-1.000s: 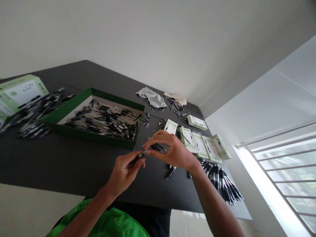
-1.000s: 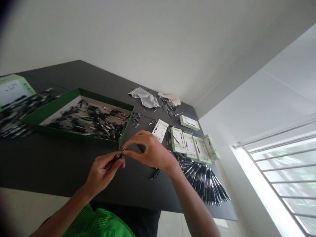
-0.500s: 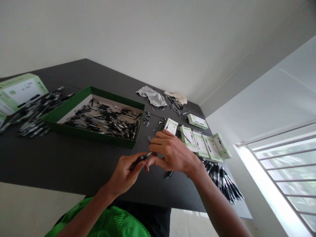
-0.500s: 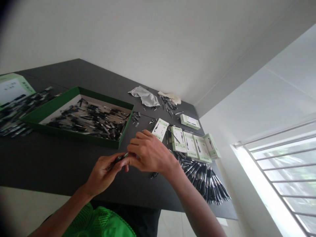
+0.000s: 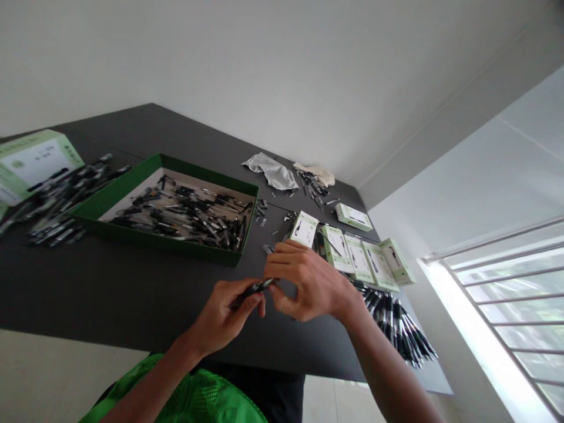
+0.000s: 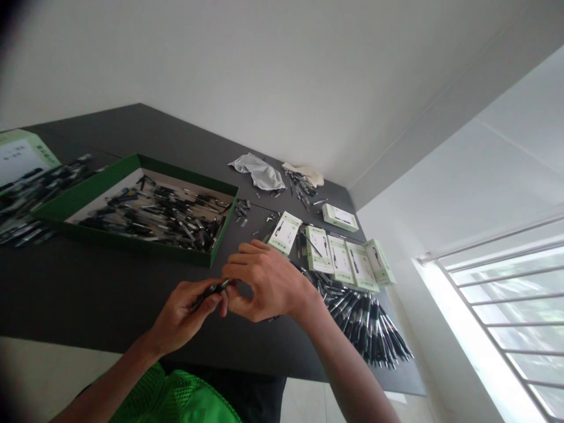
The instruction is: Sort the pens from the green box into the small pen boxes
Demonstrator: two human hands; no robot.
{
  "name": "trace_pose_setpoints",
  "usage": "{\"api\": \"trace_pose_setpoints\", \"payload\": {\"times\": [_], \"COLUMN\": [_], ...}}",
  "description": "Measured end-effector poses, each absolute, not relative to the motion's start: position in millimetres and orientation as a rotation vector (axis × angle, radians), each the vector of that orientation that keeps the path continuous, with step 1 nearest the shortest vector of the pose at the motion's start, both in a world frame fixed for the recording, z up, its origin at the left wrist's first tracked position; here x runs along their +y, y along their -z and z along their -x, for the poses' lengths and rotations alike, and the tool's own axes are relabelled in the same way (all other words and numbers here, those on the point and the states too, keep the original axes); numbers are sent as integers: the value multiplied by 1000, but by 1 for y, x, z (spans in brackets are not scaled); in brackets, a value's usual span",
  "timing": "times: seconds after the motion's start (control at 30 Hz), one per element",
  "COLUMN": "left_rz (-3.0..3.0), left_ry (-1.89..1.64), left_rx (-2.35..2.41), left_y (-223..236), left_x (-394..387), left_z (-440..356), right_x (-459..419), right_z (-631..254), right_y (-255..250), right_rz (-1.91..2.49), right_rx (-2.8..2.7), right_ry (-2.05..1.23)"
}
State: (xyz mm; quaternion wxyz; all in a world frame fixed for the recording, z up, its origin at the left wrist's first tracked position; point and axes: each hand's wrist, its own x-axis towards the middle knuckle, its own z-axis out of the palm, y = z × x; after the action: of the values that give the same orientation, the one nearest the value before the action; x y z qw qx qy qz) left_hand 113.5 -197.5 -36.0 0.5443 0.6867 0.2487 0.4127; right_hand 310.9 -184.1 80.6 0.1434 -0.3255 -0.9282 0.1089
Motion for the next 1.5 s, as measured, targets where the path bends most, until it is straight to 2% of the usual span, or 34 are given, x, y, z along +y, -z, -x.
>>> {"api": "trace_pose_setpoints", "payload": {"times": [0.37, 0.6, 0.77, 0.97, 1.17, 1.37, 1.5], "left_rz": [-1693, -1714, -1695, -1764, -1733, -1757, -1724], "left_ry": [-940, -966, -961, -976, -950, -1074, -1085], "left_rx": [569, 547, 539, 529, 470, 460, 521], "left_y": [38, 37, 36, 35, 34, 37, 40], "left_x": [-198, -198, -198, -197, -199, -199, -199], "left_z": [-113, -113, -113, -113, -113, -112, -113], "right_x": [-185, -180, -182, -182, -184, -186, -149], "right_z": [-316, -318, -319, -318, -315, -321, -355], "right_y": [-75, -66, -67, -66, -65, -66, -59], "right_rz": [930, 792, 817, 758, 771, 756, 1108], "right_rx": [-2601, -2666, -2583, -2643, -2627, -2671, -2582], "right_ry": [-381, -257, -371, -193, -247, -251, -177]}}
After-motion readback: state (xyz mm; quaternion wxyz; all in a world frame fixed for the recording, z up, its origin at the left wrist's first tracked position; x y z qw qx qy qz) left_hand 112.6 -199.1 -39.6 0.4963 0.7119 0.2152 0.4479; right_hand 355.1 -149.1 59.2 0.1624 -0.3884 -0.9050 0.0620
